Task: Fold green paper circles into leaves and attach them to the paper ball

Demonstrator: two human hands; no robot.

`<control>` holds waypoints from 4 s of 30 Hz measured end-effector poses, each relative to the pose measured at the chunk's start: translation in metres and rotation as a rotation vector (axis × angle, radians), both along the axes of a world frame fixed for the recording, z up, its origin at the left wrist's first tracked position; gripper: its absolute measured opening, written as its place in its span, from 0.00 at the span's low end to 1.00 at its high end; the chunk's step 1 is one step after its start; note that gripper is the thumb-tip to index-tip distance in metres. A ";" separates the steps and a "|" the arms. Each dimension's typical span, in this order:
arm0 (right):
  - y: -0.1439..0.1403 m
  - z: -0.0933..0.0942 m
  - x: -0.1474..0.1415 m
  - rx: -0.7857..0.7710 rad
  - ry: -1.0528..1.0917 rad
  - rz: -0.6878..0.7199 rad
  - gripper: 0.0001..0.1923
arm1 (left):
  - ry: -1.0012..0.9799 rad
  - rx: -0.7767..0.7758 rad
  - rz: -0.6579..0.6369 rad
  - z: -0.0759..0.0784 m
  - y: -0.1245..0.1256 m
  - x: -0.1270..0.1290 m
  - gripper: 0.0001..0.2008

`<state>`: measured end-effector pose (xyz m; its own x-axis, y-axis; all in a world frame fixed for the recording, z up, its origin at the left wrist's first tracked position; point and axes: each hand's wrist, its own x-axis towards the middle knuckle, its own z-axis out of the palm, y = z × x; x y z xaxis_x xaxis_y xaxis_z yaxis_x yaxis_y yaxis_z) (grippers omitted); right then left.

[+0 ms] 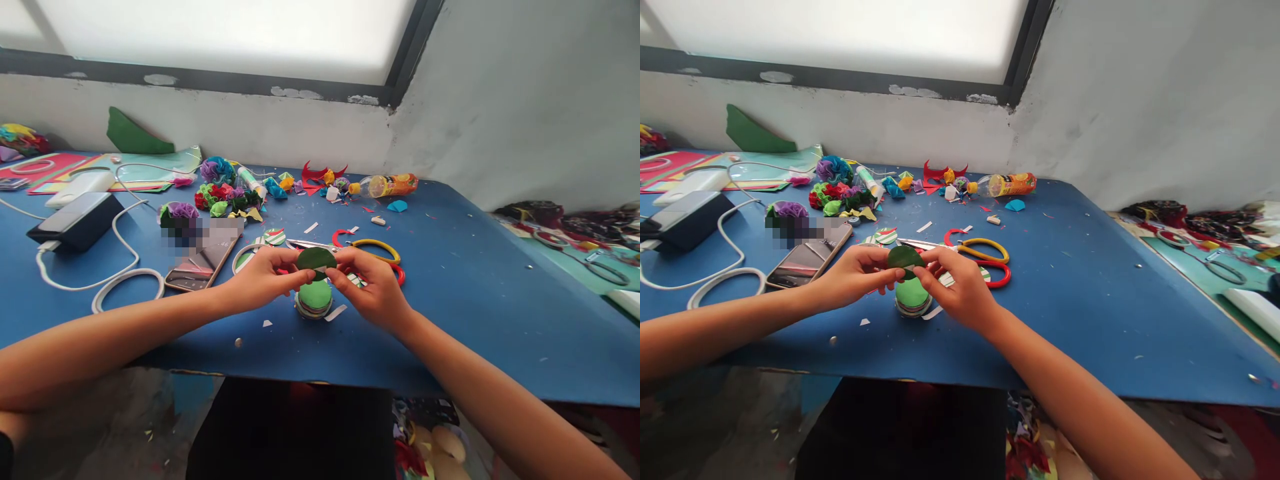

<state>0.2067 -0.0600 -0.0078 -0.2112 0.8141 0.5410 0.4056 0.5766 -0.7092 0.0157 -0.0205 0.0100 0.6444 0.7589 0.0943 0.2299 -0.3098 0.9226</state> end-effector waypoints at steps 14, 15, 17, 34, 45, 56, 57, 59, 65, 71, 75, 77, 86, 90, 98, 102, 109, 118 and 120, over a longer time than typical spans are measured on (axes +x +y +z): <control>-0.001 -0.003 0.000 0.134 -0.008 -0.047 0.09 | 0.069 0.321 0.009 -0.006 -0.004 0.001 0.09; -0.001 -0.004 0.000 0.131 0.008 -0.050 0.10 | 0.076 0.366 -0.008 -0.007 -0.004 0.001 0.08; -0.001 -0.005 0.000 0.130 0.036 -0.060 0.12 | 0.083 0.440 -0.040 -0.010 -0.004 0.000 0.07; 0.004 -0.002 0.003 0.140 -0.184 0.031 0.02 | 0.165 0.648 -0.108 -0.020 -0.001 -0.001 0.07; 0.002 0.002 0.003 0.138 -0.112 -0.007 0.02 | 0.135 0.625 -0.001 -0.017 -0.003 -0.001 0.04; 0.000 0.000 0.003 0.200 -0.151 -0.022 0.03 | 0.039 0.497 0.064 -0.017 -0.003 0.001 0.05; 0.000 0.001 0.003 0.215 -0.147 -0.031 0.03 | 0.040 0.475 0.075 -0.016 -0.003 0.001 0.05; -0.001 0.002 0.003 0.250 -0.130 -0.054 0.03 | 0.044 0.414 0.103 -0.013 -0.003 0.002 0.07; 0.003 0.001 0.004 0.196 -0.179 -0.017 0.02 | 0.071 0.385 0.126 -0.010 -0.002 0.002 0.07; 0.007 -0.005 0.005 0.109 -0.217 -0.012 0.06 | 0.088 0.564 0.082 -0.014 -0.005 0.001 0.06; 0.005 -0.005 0.004 0.093 -0.205 0.034 0.07 | 0.144 0.649 0.085 -0.016 -0.004 0.000 0.10; 0.005 -0.005 0.004 0.088 -0.209 0.053 0.06 | 0.166 0.700 0.072 -0.018 -0.004 -0.001 0.11; 0.006 -0.003 0.007 0.043 -0.225 0.166 0.06 | 0.229 0.752 0.025 -0.017 -0.006 -0.004 0.10; 0.006 -0.003 0.007 0.068 -0.248 0.155 0.07 | 0.219 0.779 0.040 -0.018 -0.006 -0.003 0.11; 0.006 -0.001 0.008 0.108 -0.276 0.186 0.07 | 0.235 0.820 0.006 -0.016 -0.007 -0.004 0.10; 0.006 -0.001 0.008 0.106 -0.280 0.184 0.07 | 0.250 0.805 0.008 -0.016 -0.007 -0.003 0.10; 0.005 -0.001 0.008 0.141 -0.304 0.166 0.07 | 0.242 0.790 0.016 -0.015 -0.007 -0.003 0.11; 0.006 -0.004 0.010 0.191 -0.386 0.169 0.08 | 0.255 0.808 -0.020 -0.019 -0.005 -0.003 0.12; 0.007 -0.004 0.011 0.185 -0.413 0.185 0.07 | 0.253 0.813 -0.049 -0.020 -0.004 -0.003 0.11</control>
